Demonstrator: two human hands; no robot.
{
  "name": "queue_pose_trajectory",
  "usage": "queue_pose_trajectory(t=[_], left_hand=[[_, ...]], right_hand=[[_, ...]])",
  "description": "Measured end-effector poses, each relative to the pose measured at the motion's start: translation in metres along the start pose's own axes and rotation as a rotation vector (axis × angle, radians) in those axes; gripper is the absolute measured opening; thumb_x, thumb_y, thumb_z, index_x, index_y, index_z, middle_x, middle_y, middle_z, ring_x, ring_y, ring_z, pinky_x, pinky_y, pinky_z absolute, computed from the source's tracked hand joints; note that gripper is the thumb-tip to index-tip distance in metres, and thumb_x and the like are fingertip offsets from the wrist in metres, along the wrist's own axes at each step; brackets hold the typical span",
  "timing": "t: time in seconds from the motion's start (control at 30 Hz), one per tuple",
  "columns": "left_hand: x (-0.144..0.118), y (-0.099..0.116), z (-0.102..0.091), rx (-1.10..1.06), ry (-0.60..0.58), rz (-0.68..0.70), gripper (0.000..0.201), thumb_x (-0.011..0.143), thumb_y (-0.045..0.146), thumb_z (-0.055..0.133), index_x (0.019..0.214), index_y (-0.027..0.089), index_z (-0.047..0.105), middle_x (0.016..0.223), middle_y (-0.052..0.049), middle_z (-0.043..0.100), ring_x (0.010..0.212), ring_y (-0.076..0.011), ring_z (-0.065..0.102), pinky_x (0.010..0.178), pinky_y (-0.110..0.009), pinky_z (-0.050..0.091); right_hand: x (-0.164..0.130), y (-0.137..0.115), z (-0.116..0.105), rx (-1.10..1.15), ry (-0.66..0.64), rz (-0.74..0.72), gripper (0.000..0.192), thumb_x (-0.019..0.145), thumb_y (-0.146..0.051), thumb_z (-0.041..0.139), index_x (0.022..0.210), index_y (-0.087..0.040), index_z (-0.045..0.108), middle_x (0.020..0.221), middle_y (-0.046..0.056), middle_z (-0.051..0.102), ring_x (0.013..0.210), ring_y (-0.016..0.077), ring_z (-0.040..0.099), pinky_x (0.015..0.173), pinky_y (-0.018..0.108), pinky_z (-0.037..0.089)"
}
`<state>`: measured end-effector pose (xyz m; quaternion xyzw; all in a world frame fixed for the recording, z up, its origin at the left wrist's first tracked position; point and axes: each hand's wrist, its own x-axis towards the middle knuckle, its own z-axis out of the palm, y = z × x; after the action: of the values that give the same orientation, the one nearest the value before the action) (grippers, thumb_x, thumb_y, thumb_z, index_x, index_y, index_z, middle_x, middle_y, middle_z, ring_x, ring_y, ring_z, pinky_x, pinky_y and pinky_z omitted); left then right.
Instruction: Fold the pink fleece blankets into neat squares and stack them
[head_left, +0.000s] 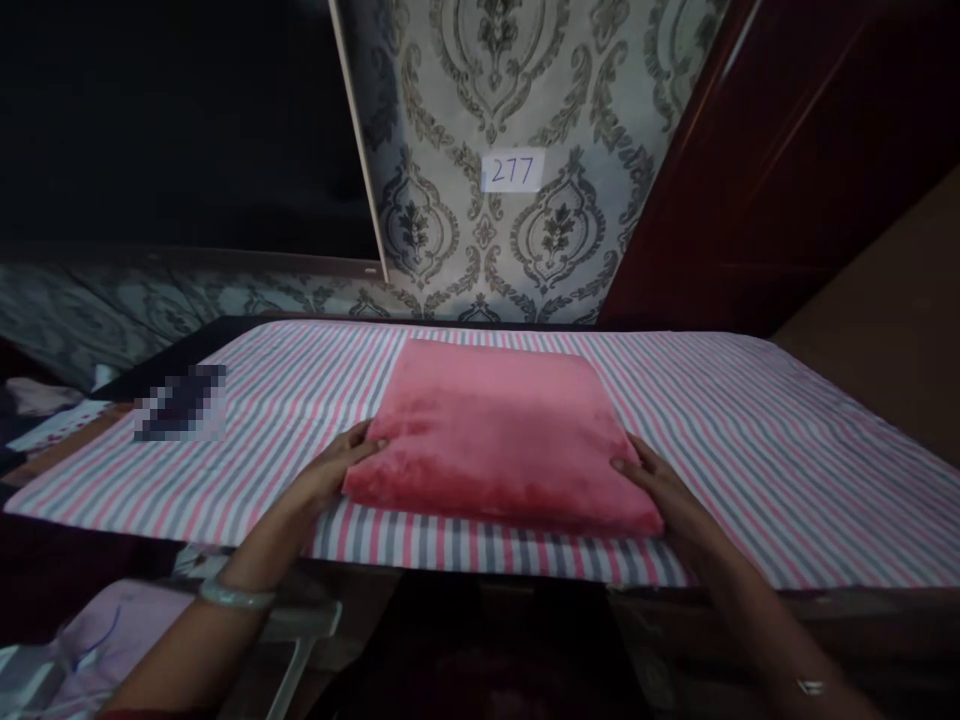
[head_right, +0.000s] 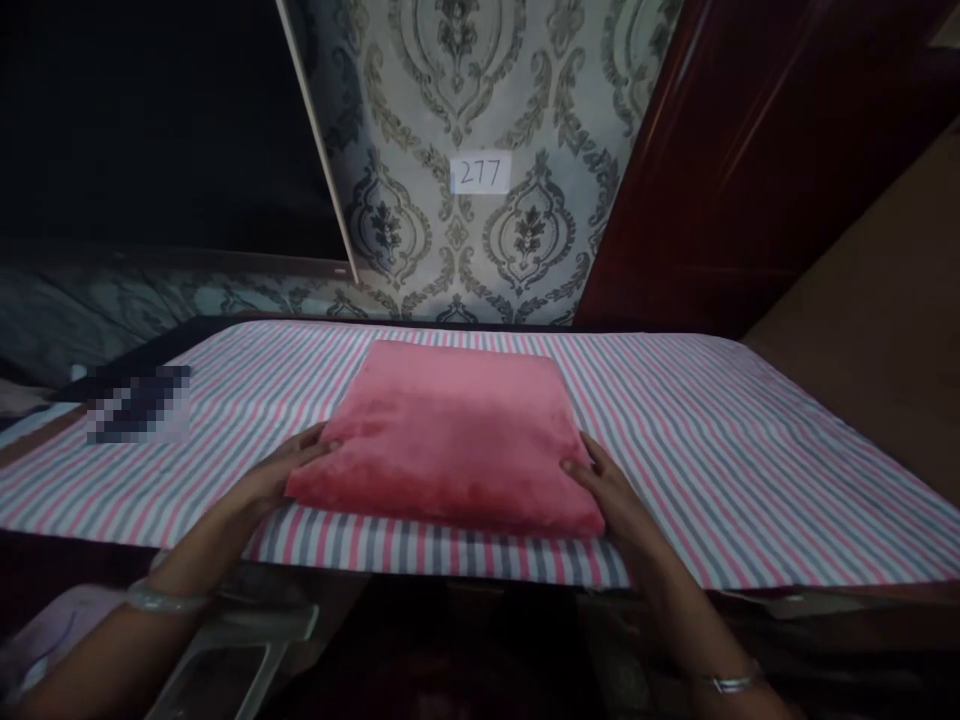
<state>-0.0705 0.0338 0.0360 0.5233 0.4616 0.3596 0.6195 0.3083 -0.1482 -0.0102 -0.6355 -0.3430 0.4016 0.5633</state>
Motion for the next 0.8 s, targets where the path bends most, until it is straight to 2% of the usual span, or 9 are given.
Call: queue_pose_trajectory(t=[0.1,0.17,0.23,0.3,0.37,0.43,0.53,0.63,0.8], left_hand=[[-0.007,-0.004,-0.008,0.148,0.085,0.014,0.087,0.059,0.053,0.084,0.133,0.016,0.058,0.128,-0.018,0.066,0.11,-0.0316,0.067,0.09,-0.039,0.056],[-0.016,0.003,-0.006,0.334,0.182,0.169,0.085,0.067,0.059,0.075,0.137,0.016,0.054,0.14,-0.018,0.057,0.118,-0.0336,0.062,0.095,-0.044,0.054],[-0.029,0.012,0.006,0.572,0.222,0.397,0.076,0.079,0.059,0.062,0.142,0.018,0.05,0.149,-0.016,0.05,0.129,-0.0339,0.054,0.106,-0.049,0.046],[-0.042,0.019,0.027,0.805,0.151,0.598,0.066,0.089,0.054,0.051,0.147,0.021,0.045,0.155,-0.012,0.044,0.141,-0.0315,0.042,0.118,-0.051,0.033],[-0.048,0.021,0.049,0.997,0.02,0.705,0.065,0.094,0.05,0.047,0.152,0.022,0.038,0.16,-0.01,0.037,0.149,-0.0294,0.029,0.123,-0.051,0.021],[-0.044,0.016,0.064,1.146,-0.074,0.75,0.069,0.095,0.051,0.047,0.155,0.021,0.031,0.164,-0.011,0.028,0.152,-0.0302,0.02,0.124,-0.053,0.014],[-0.023,-0.003,0.067,1.304,-0.064,0.727,0.077,0.092,0.059,0.051,0.155,0.019,0.032,0.165,-0.018,0.022,0.153,-0.0363,0.013,0.121,-0.062,0.011],[-0.003,-0.029,0.054,1.363,-0.023,0.65,0.081,0.089,0.064,0.052,0.155,0.02,0.033,0.165,-0.02,0.018,0.152,-0.0414,0.011,0.116,-0.068,0.02],[0.002,-0.051,0.043,1.368,0.007,0.662,0.081,0.089,0.063,0.052,0.156,0.021,0.03,0.165,-0.019,0.017,0.152,-0.0406,0.009,0.114,-0.064,0.028]], right_hand=[[0.0,0.01,-0.006,-0.055,0.006,-0.002,0.076,0.08,-0.058,0.069,0.145,-0.026,0.047,0.133,0.011,0.065,0.115,0.0298,0.066,0.096,0.043,0.056],[0.0,0.006,-0.01,-0.235,0.1,-0.059,0.074,0.081,-0.064,0.064,0.143,-0.026,0.05,0.132,0.012,0.065,0.117,0.032,0.064,0.098,0.048,0.053],[-0.002,-0.005,-0.006,-0.474,0.226,-0.241,0.073,0.084,-0.068,0.056,0.144,-0.027,0.05,0.136,0.013,0.062,0.124,0.0347,0.058,0.103,0.054,0.048],[-0.006,-0.019,0.009,-0.676,0.267,-0.498,0.069,0.089,-0.065,0.049,0.147,-0.028,0.046,0.144,0.012,0.055,0.133,0.0351,0.049,0.111,0.058,0.038],[-0.008,-0.031,0.033,-0.828,0.182,-0.689,0.063,0.095,-0.058,0.044,0.151,-0.029,0.042,0.153,0.009,0.047,0.142,0.033,0.039,0.117,0.057,0.029],[-0.007,-0.036,0.058,-0.973,0.079,-0.752,0.06,0.097,-0.054,0.042,0.152,-0.03,0.04,0.159,0.006,0.038,0.147,0.0331,0.03,0.12,0.058,0.023],[0.0,-0.026,0.083,-1.17,-0.009,-0.723,0.062,0.095,-0.055,0.046,0.152,-0.031,0.041,0.164,0.007,0.028,0.152,0.0373,0.017,0.118,0.065,0.018],[0.008,-0.005,0.087,-1.257,-0.057,-0.679,0.062,0.095,-0.054,0.048,0.153,-0.034,0.039,0.164,0.006,0.026,0.151,0.0385,0.017,0.116,0.066,0.021],[0.013,0.009,0.081,-1.237,-0.08,-0.656,0.059,0.096,-0.053,0.047,0.152,-0.036,0.04,0.164,0.005,0.028,0.149,0.0362,0.025,0.115,0.062,0.028]])
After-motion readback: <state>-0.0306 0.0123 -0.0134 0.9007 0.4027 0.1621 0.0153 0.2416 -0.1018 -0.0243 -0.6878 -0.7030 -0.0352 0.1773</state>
